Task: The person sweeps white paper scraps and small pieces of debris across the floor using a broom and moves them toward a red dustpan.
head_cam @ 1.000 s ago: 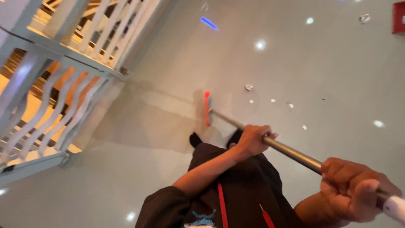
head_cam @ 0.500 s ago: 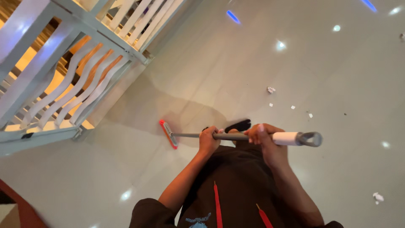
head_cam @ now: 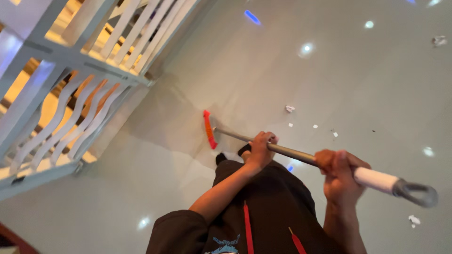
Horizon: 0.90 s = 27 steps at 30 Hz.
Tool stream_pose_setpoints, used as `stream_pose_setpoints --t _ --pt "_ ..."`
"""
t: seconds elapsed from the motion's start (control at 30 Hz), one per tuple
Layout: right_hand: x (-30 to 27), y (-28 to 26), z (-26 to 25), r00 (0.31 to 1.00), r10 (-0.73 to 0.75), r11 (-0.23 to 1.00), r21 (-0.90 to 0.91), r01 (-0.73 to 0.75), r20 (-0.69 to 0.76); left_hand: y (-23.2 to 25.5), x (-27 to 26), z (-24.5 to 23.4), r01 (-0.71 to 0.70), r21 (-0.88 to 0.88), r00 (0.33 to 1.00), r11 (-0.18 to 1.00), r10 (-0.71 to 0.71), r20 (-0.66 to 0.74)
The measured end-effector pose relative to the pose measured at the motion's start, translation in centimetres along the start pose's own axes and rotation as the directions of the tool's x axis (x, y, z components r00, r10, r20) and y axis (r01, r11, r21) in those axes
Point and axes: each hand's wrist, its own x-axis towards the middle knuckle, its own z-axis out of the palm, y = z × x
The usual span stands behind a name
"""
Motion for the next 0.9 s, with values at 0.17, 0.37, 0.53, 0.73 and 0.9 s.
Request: stream_pose_setpoints --t 0.17,0.37,0.53,0.73,0.9 --pt "2.2 -2.6 -2.5 0.986 -0.124 0.989 -0.095 0.113 -0.112 4.0 3.6 4.4 -0.023 -0.066 0.983 0.998 0.034 0.181" --pt "2.4 -5.1 -3.2 0.949 -0.199 0.965 -0.218 0.146 -0.244 7.9 5.6 6.7 -0.090 -0.130 0.934 0.987 0.129 0.334" --pt "2.3 -5.8 -1.9 0.922 -0.232 0.954 -0.260 0.152 -0.309 9.1 6.8 7.6 -0.169 -0.234 0.890 0.958 0.250 0.381" --pt "1.0 -6.9 2.1 0.845 -0.348 0.897 -0.405 0.175 -0.407 11.0 8.4 4.8 -0.260 -0.113 0.751 0.959 0.275 0.600" --pt "-0.8 -5.9 4.3 0.733 -0.535 0.838 -0.371 0.399 -0.420 11.5 8.4 -0.7 -0.330 -0.166 0.694 0.929 0.358 0.624"
